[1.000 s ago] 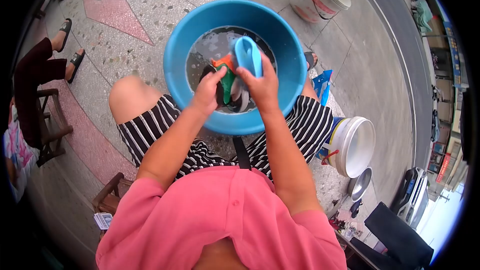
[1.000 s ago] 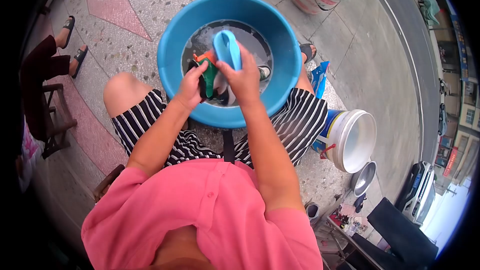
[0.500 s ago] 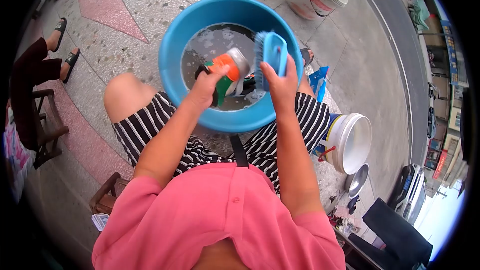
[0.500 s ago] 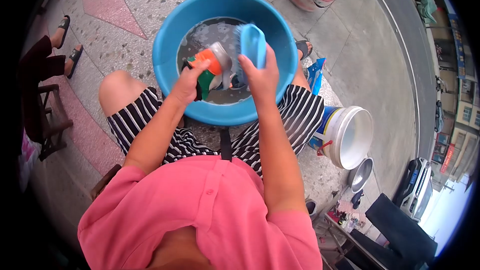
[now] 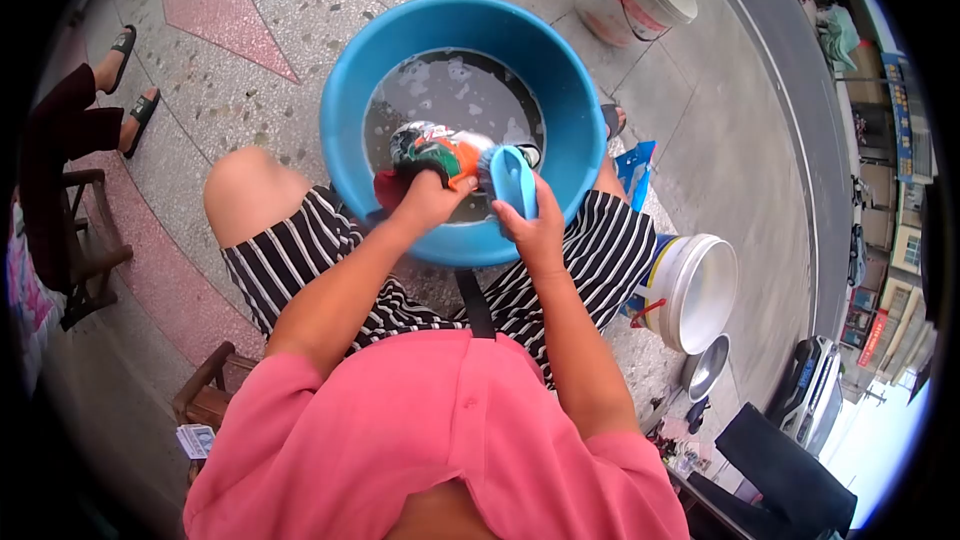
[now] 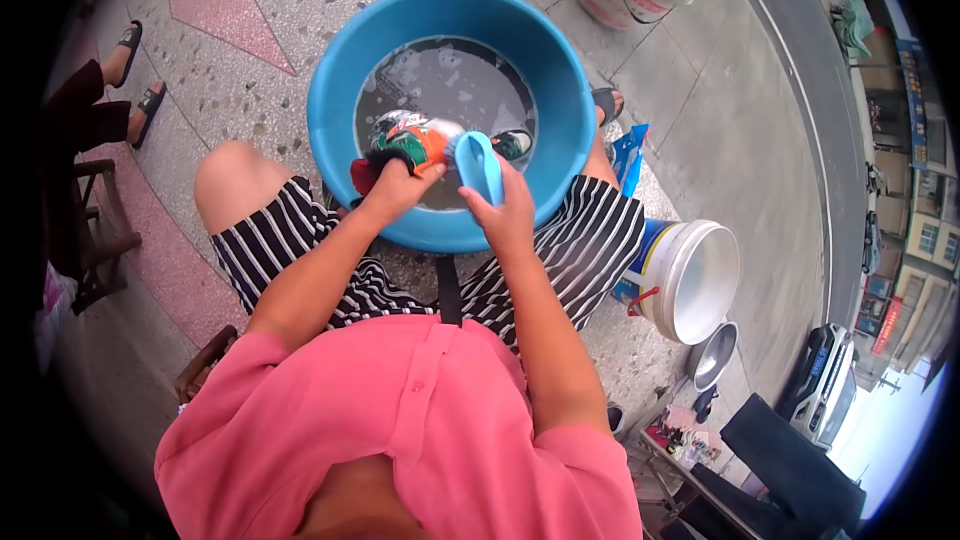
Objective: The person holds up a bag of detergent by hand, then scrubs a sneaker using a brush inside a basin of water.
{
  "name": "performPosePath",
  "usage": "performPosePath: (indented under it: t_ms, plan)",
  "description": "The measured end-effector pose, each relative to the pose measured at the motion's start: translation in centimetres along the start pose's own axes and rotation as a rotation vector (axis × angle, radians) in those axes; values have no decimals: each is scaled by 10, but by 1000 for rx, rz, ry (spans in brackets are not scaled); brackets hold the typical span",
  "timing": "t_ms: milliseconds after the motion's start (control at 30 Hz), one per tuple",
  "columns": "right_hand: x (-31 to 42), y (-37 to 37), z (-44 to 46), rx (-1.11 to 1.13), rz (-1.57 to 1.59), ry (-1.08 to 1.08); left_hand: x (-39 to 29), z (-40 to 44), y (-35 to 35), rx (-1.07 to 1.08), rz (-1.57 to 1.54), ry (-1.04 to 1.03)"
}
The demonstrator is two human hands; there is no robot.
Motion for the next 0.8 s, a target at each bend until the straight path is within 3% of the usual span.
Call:
performPosePath:
  t_ms: [133, 200, 333, 433, 467, 567, 600, 800]
  plan:
    - [-12, 14, 5, -9, 41, -91, -4, -6, -6, 122, 309, 24]
    - [15, 23, 16, 2, 112, -153, 0, -10, -10, 145, 494, -70]
    - [41, 2, 18, 360, -195, -135, -11, -15, -19, 260, 734, -205]
    - [33, -4, 36, 362, -364, -169, -35, -28, -37, 455, 740, -324]
    - [38, -6, 46, 249, -420, -51, -37, -36, -45, 451, 866, -438]
    - [39, -26, 73, 165, -522, 21, -38, -41, -52, 396, 855, -501]
    - [35, -28, 77, 180, -494, -24, -25, -44, -52, 452, 902, -459]
    - [24, -19, 53, 318, -211, -149, -34, -21, -24, 269, 841, -414]
Point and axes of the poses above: each hand's wrist, its own z-axis towards the middle knuckle, its own y-axis out of the back of the hand, x = y × z, the point moved 8 cm from there along z, towards the middle knuckle, and after that the axes turned 5 degrees about -y, right-handed, at the moved point
